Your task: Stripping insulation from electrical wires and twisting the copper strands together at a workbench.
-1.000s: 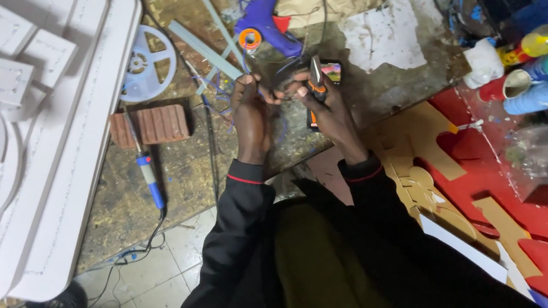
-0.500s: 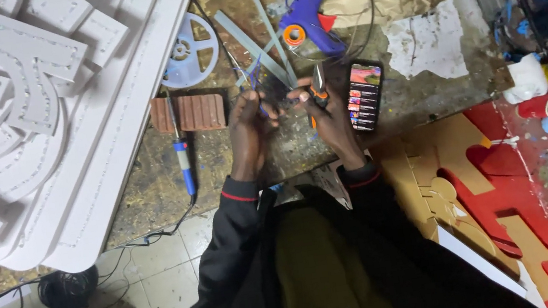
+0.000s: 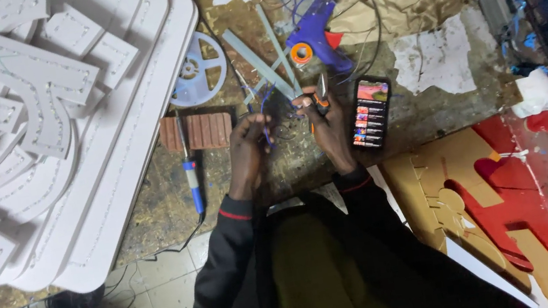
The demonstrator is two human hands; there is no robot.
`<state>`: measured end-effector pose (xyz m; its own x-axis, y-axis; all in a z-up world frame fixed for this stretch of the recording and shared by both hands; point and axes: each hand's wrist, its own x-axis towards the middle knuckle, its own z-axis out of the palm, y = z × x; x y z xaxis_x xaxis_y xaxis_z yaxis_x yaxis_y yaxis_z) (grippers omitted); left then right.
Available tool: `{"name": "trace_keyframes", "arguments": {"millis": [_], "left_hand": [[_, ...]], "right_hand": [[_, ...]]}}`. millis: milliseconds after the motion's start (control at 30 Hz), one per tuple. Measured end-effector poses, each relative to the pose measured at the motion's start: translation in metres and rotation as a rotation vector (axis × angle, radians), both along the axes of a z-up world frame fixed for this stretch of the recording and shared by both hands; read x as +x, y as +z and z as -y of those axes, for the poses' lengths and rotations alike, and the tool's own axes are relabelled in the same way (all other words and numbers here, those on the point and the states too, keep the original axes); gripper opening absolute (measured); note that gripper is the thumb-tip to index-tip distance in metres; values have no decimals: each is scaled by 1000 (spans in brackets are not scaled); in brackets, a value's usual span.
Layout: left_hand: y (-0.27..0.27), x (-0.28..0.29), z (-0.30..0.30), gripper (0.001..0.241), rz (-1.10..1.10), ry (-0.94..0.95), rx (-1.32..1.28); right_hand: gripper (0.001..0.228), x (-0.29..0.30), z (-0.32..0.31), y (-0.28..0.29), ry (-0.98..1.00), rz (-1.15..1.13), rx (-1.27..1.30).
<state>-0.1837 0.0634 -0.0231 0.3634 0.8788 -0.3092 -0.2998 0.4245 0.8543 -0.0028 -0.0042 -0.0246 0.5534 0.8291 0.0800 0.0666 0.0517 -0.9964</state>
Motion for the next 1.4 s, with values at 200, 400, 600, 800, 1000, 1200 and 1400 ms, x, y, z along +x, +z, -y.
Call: {"name": "trace_keyframes", "arguments": {"millis": [200, 400, 600, 800, 1000, 1200, 1400], "left_hand": [[-18, 96, -164, 79, -455, -85, 576], [54, 103, -167, 50, -108, -30, 418], [26, 57, -82, 24, -140, -117, 361], [27, 49, -44, 41, -679, -233, 716], [-9, 109, -69, 34, -914, -270, 899], [-18, 100, -72, 21, -859, -266, 942], [4, 64, -63, 13, -424, -65, 999]], "right_hand": [[27, 14, 11, 27, -62, -136, -70], [42, 19, 26, 29, 44, -107, -55], [29, 33, 29, 21, 199, 28, -47], [39, 30, 24, -28, 214, -172, -22], [46, 35, 31, -13, 169, -144, 6], [40, 24, 42, 1, -4, -117, -77], [50, -30, 42, 37, -209, -222, -166]]}}
